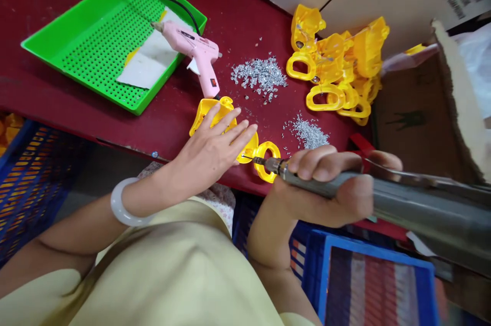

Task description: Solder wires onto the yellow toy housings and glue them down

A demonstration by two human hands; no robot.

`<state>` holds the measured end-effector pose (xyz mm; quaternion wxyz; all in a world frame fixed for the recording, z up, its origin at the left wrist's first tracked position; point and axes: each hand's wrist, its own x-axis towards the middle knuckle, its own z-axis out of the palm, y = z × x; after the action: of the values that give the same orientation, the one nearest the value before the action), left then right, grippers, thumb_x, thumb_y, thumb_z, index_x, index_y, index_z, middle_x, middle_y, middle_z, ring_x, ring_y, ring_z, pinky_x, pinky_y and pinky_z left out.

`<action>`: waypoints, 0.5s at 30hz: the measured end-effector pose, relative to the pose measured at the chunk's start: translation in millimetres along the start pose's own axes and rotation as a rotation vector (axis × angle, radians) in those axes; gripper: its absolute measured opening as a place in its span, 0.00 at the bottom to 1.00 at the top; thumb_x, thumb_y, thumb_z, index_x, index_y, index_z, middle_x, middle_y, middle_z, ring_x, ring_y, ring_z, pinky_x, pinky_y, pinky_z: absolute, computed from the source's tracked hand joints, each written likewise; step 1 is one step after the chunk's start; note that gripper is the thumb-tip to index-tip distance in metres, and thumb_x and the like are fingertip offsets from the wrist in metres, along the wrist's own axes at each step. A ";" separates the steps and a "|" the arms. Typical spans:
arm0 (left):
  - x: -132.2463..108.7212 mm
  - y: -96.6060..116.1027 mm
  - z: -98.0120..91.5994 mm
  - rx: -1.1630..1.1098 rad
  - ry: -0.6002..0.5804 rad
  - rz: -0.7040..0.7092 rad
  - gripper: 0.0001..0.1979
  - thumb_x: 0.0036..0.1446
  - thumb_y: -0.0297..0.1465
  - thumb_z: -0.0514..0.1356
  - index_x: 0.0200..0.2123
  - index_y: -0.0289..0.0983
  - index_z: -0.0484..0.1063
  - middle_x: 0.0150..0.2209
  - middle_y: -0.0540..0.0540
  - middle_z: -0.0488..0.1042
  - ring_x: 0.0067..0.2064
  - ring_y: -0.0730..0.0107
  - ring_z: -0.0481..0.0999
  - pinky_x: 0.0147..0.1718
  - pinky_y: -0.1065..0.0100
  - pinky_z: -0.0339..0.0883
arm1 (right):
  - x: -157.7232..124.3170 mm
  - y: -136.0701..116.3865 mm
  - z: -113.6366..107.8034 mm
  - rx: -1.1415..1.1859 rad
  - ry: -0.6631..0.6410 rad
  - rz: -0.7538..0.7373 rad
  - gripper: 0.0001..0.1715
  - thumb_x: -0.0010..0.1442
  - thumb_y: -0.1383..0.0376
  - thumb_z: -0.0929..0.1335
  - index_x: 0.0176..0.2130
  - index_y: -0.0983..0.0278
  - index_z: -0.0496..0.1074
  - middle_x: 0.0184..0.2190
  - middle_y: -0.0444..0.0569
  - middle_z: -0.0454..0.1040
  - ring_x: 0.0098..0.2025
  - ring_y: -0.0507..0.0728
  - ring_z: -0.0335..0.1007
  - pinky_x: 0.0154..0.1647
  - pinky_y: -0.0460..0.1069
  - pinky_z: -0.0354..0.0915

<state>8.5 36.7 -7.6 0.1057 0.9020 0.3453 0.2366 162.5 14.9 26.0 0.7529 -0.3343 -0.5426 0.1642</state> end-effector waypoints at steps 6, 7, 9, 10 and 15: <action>-2.3 0.1 7.8 0.009 -0.024 -0.050 0.25 0.62 0.24 0.57 0.62 0.29 0.59 0.61 0.35 0.67 0.67 0.48 0.59 0.65 0.41 0.51 | -3.2 17.1 6.0 0.041 -0.001 0.015 0.14 0.58 0.65 0.63 0.45 0.55 0.69 0.18 0.36 0.51 0.15 0.47 0.49 0.14 0.41 0.54; -2.4 0.3 7.3 0.008 -0.027 -0.051 0.25 0.62 0.24 0.57 0.62 0.29 0.59 0.61 0.36 0.67 0.66 0.48 0.59 0.65 0.41 0.51 | -3.9 18.6 5.7 0.052 -0.013 0.013 0.14 0.58 0.66 0.63 0.45 0.56 0.69 0.18 0.36 0.51 0.15 0.47 0.49 0.14 0.40 0.55; -2.1 0.3 6.5 0.009 -0.027 -0.053 0.24 0.62 0.24 0.56 0.62 0.29 0.60 0.60 0.36 0.68 0.66 0.47 0.59 0.64 0.41 0.52 | -5.2 21.1 4.2 0.088 -0.053 0.005 0.15 0.58 0.66 0.62 0.45 0.59 0.70 0.19 0.36 0.53 0.16 0.46 0.51 0.14 0.40 0.56; -1.9 0.3 6.4 0.012 -0.027 -0.055 0.24 0.62 0.24 0.56 0.61 0.28 0.60 0.60 0.36 0.68 0.66 0.47 0.60 0.64 0.41 0.52 | -5.7 22.1 3.2 0.108 -0.062 0.006 0.15 0.58 0.67 0.62 0.45 0.61 0.71 0.19 0.36 0.53 0.16 0.46 0.52 0.15 0.40 0.57; -1.2 0.5 6.5 0.028 -0.024 -0.060 0.24 0.62 0.23 0.56 0.61 0.27 0.61 0.59 0.34 0.68 0.66 0.47 0.61 0.64 0.41 0.53 | -7.1 21.2 1.1 0.116 -0.091 0.033 0.15 0.58 0.67 0.63 0.46 0.62 0.70 0.19 0.36 0.56 0.17 0.47 0.55 0.16 0.41 0.59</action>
<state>11.2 35.3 -13.4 0.1043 0.8953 0.3744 0.2178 161.4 26.3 6.8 0.7426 -0.2911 -0.5605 0.2228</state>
